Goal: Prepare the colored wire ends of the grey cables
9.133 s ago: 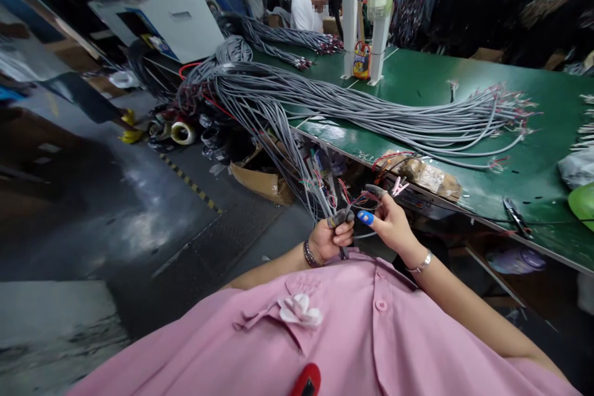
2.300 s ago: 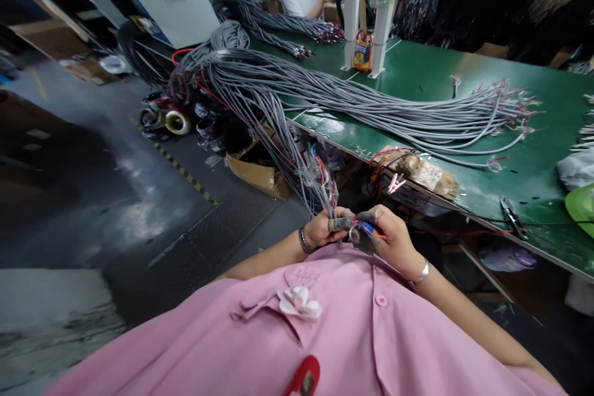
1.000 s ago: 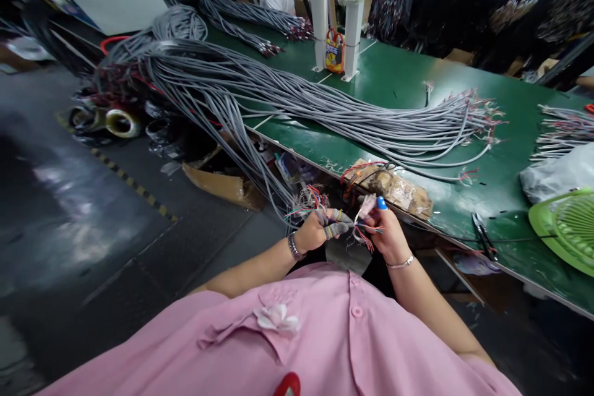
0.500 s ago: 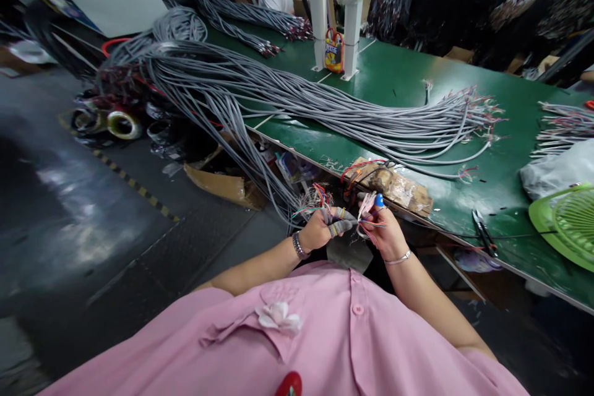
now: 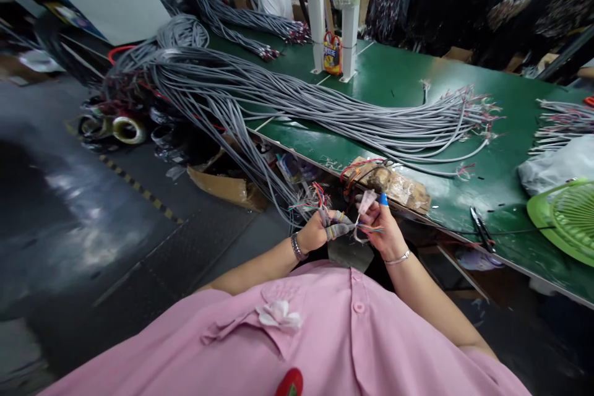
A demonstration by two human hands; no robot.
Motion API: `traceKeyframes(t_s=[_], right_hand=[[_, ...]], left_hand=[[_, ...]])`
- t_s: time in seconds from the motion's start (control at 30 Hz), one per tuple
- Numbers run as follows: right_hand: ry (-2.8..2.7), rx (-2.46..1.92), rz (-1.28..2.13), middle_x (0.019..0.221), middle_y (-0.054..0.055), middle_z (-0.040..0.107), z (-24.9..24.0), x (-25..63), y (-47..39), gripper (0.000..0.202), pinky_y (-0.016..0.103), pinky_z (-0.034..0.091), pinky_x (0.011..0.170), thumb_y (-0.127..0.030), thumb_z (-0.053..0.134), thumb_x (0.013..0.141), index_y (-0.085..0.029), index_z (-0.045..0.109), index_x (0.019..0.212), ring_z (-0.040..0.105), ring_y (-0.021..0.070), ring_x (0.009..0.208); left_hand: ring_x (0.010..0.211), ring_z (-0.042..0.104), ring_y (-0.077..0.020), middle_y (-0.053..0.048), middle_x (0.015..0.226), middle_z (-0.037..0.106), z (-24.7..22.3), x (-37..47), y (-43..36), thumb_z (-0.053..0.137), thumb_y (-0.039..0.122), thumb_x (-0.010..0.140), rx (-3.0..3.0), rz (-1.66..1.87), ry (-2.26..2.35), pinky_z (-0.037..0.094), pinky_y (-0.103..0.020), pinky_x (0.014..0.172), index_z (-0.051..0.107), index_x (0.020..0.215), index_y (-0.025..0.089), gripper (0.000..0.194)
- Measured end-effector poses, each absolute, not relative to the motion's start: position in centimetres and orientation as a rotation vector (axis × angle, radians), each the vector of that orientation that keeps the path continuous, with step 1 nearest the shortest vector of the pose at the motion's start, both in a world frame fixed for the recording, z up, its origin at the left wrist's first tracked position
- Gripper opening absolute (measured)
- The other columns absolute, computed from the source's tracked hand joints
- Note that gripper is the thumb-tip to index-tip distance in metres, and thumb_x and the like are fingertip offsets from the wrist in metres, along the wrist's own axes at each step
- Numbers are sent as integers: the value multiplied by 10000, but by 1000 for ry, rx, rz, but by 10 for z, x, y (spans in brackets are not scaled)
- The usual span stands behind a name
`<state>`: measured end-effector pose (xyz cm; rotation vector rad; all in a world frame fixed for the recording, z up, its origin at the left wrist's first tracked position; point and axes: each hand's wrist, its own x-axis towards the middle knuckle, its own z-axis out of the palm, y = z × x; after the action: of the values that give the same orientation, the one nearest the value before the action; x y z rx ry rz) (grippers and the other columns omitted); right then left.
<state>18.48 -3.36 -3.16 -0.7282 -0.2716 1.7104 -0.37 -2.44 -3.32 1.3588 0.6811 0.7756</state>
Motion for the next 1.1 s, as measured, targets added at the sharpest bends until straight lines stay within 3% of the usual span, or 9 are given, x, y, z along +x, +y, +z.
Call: traceKeyframes(t_s=[0.2,0.37,0.6,0.77,1.0,1.1], right_hand=[[-277,-709,1800,810,36,688,-42,194,-44,432,126,204,307,-581,721,780,-165,659,880,397,49,458],[-309,-758,1782,775,27,669,-42,197,-50,420,107,186,315,-579,707,793,-167,650,847,349,38,449],[-415,-746,1832,815,38,667,-29,198,-49,469,137,162,321,-636,655,806,-177,662,901,370,51,464],[-518,-822,1743,795,31,662,-20,192,-46,351,162,156,332,-504,742,775,-173,662,860,316,41,442],[-560,-925,1670,576,-37,481,-26,191,-42,413,157,149,349,-564,722,785,-162,625,797,278,44,438],[-564,-909,1661,542,-67,411,-33,191,-38,383,156,148,350,-496,785,750,-178,573,724,243,41,430]], left_hand=[[564,548,-101,-73,669,669,-24,-19,-38,771,501,743,1388,670,633,438,-194,531,758,848,77,437],[654,620,-142,-108,743,705,-19,-32,-53,771,478,750,1499,598,576,487,-218,593,762,848,87,403],[506,513,-80,-41,596,627,-17,-33,-46,784,474,739,1383,774,657,408,-179,480,758,883,79,421],[482,490,-70,-27,573,611,-16,-26,-28,803,492,704,1386,826,729,361,-166,440,759,901,81,458],[461,461,-58,-23,582,614,-18,-13,-7,786,506,717,1392,830,715,344,-163,423,751,955,78,491],[460,460,-55,-23,596,616,-21,-8,0,789,503,715,1382,804,710,340,-161,419,749,970,78,498]])
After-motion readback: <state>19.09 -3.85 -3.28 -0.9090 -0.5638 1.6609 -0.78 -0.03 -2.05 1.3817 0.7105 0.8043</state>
